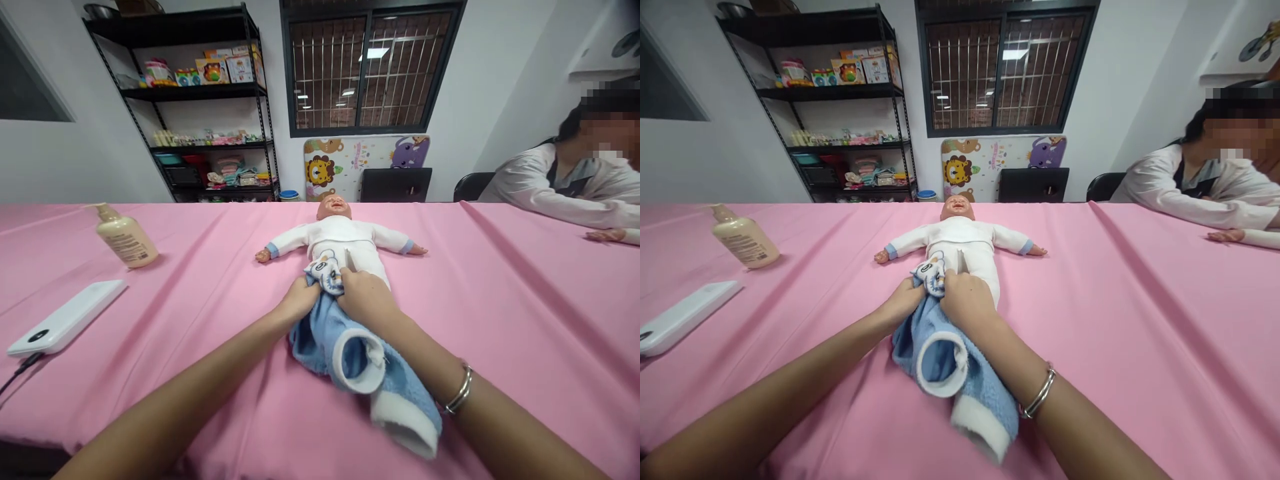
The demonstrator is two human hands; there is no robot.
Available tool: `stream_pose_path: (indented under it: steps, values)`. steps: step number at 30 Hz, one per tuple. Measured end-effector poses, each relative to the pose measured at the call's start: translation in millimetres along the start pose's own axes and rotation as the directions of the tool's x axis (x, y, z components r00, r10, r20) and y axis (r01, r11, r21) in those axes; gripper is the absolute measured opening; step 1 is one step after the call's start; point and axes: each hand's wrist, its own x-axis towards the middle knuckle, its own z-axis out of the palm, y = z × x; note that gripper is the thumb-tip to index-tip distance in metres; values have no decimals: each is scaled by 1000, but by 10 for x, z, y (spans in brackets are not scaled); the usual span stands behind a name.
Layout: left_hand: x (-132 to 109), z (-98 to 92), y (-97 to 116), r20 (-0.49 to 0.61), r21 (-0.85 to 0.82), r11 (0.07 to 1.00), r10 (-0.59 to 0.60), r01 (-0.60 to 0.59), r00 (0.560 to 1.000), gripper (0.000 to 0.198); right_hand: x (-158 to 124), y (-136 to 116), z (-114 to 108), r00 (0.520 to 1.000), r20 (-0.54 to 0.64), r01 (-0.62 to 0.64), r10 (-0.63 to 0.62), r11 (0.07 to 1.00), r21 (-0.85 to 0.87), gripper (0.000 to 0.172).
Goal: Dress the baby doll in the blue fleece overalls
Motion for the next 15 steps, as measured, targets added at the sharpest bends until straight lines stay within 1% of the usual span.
stream_pose_path:
  steps: [2,4,5,7,8,9,11,12,13,15]
  values:
    - [100,12,-78,-46,-138,990,-2,-4,999,24,48,61,51,999,-37,-21,24,997,72,29]
    - [118,-9,-129,-38,-265,964,24,-33,999,27,53,146,93,998,-64,20,-7,978,207,31]
    - [108,-27,-139,-30,-308,950,42,-49,999,30,47,188,113,997,-74,47,-27,958,282,37]
    - [76,-68,-127,-19,-354,933,54,-58,998,33,39,259,159,993,-87,106,-77,898,426,56]
    - [62,-89,-109,0,-366,930,46,-43,999,35,43,286,185,989,-97,146,-113,856,496,63]
    - [50,-108,-86,29,-366,930,38,-24,999,37,53,308,211,980,-121,196,-155,799,569,64]
    - [22,-141,-23,95,-345,939,40,-5,995,43,91,341,254,953,-213,303,-216,650,696,53]
    - [0,-155,14,127,-334,943,51,-6,991,46,113,354,265,941,-269,339,-208,579,741,46]
    - [-31,-166,54,163,-324,946,63,-7,985,49,135,365,270,935,-311,354,-172,519,778,41]
    - [-120,-179,133,269,-307,951,63,24,961,55,171,386,264,943,-325,326,-79,434,840,39]
